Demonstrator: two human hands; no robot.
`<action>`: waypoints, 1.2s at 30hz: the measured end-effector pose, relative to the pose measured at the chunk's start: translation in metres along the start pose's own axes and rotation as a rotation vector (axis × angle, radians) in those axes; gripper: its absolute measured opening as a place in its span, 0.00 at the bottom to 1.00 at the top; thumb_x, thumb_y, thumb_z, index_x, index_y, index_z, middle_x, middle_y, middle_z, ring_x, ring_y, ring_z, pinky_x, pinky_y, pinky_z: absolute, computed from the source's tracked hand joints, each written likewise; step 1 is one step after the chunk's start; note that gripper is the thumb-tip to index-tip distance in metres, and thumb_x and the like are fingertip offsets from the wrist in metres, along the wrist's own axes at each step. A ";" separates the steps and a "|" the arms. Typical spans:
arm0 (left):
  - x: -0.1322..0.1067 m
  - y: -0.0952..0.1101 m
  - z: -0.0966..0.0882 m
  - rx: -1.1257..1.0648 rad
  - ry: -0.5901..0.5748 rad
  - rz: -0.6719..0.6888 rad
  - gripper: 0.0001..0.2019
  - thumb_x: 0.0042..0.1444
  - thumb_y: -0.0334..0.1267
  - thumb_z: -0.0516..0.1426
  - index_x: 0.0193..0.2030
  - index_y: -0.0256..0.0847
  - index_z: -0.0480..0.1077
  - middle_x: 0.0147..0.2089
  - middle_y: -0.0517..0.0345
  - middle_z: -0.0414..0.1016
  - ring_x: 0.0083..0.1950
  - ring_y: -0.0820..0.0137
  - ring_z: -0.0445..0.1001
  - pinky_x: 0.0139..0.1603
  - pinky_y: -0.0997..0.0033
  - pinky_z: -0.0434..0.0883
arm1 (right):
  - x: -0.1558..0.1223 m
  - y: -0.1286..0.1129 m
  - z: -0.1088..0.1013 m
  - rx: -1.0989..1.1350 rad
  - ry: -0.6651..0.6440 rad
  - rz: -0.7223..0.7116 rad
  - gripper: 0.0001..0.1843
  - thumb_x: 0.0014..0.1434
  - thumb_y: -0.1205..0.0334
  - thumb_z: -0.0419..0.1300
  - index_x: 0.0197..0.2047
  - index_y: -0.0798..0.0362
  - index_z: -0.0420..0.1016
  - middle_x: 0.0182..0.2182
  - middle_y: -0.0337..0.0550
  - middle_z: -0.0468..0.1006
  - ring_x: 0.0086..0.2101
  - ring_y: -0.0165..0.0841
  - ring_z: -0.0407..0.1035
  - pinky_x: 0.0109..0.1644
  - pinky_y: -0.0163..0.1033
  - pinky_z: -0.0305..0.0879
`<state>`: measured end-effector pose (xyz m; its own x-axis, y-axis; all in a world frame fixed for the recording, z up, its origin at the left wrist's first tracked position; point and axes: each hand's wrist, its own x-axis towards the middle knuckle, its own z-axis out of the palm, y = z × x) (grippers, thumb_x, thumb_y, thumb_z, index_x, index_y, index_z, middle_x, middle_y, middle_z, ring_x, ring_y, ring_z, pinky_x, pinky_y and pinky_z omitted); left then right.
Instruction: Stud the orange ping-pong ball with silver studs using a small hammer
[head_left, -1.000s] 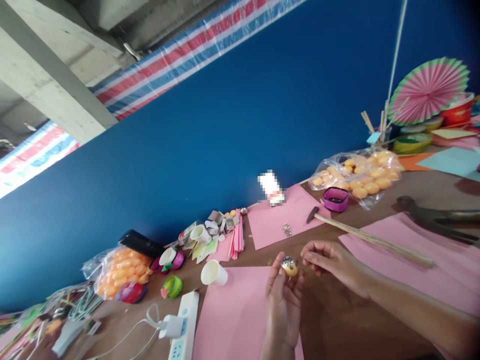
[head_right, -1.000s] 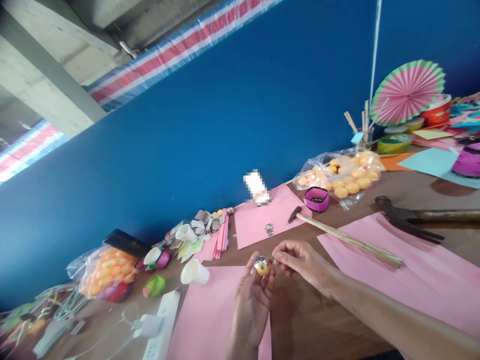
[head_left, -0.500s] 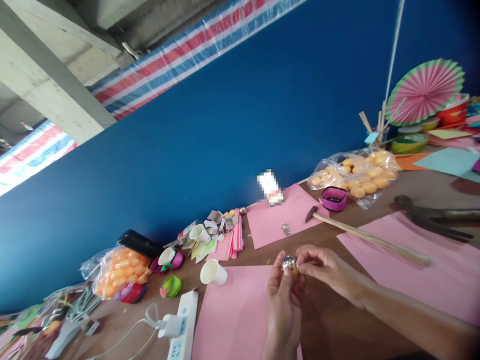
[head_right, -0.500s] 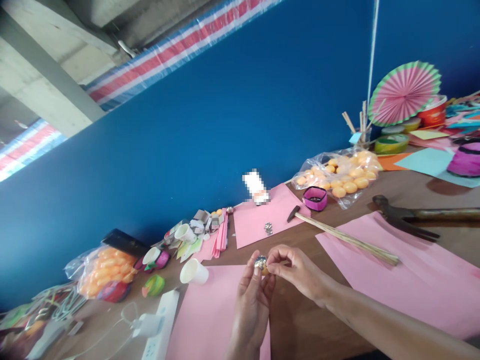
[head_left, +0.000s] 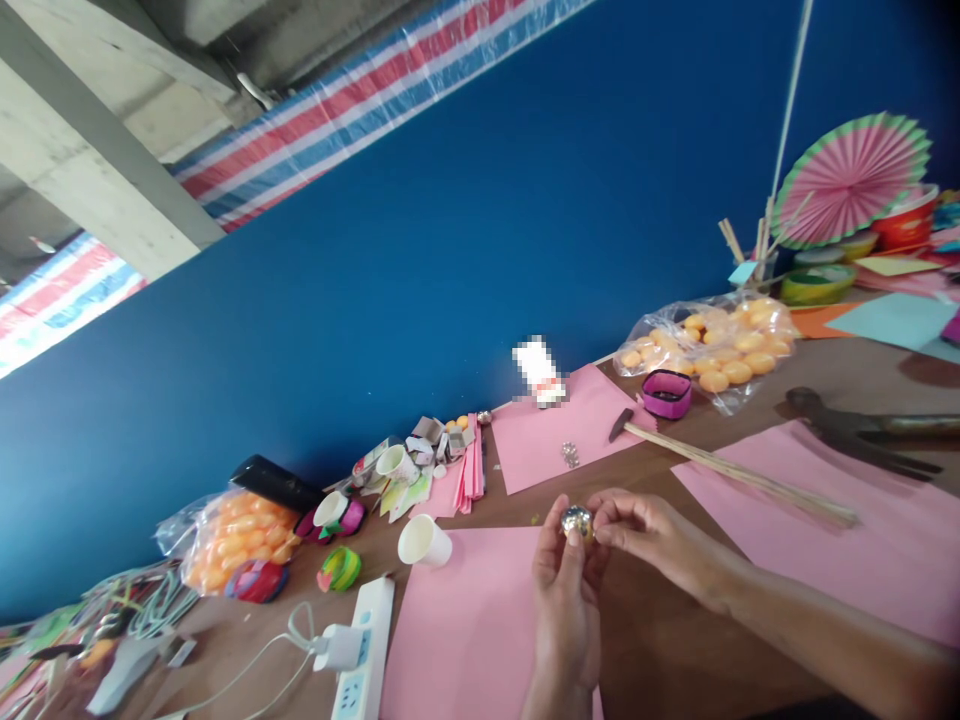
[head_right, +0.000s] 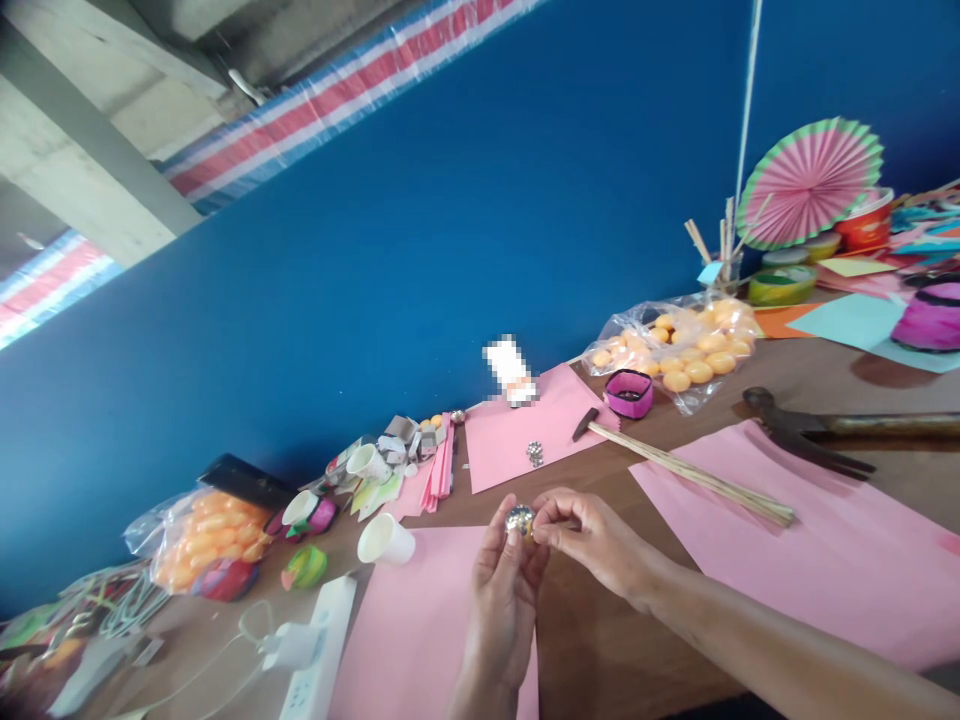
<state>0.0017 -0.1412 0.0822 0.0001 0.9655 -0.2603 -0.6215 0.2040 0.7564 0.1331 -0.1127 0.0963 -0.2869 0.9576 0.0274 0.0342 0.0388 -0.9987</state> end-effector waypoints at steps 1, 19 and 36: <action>0.000 -0.001 0.000 -0.001 -0.006 0.002 0.20 0.50 0.37 0.58 0.52 0.42 0.64 0.48 0.51 0.71 0.49 0.66 0.71 0.52 0.64 0.65 | 0.000 0.000 0.000 0.003 -0.001 -0.001 0.11 0.51 0.55 0.57 0.25 0.54 0.70 0.31 0.42 0.72 0.40 0.36 0.64 0.43 0.37 0.60; -0.001 -0.003 0.004 0.040 0.009 0.073 0.22 0.50 0.39 0.57 0.53 0.42 0.64 0.48 0.51 0.71 0.49 0.66 0.70 0.53 0.62 0.65 | -0.001 0.002 -0.002 0.035 -0.014 -0.003 0.12 0.51 0.55 0.57 0.25 0.54 0.72 0.37 0.43 0.71 0.40 0.36 0.65 0.45 0.38 0.60; -0.002 -0.005 0.000 0.144 -0.035 0.122 0.22 0.52 0.40 0.56 0.54 0.41 0.62 0.49 0.48 0.71 0.51 0.62 0.69 0.53 0.61 0.64 | -0.005 -0.001 0.000 0.055 -0.007 0.028 0.12 0.51 0.55 0.58 0.25 0.55 0.71 0.38 0.44 0.73 0.41 0.38 0.66 0.47 0.40 0.60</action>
<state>0.0046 -0.1441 0.0787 -0.0395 0.9890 -0.1422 -0.5001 0.1037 0.8598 0.1348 -0.1175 0.0974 -0.2929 0.9561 -0.0008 -0.0099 -0.0038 -0.9999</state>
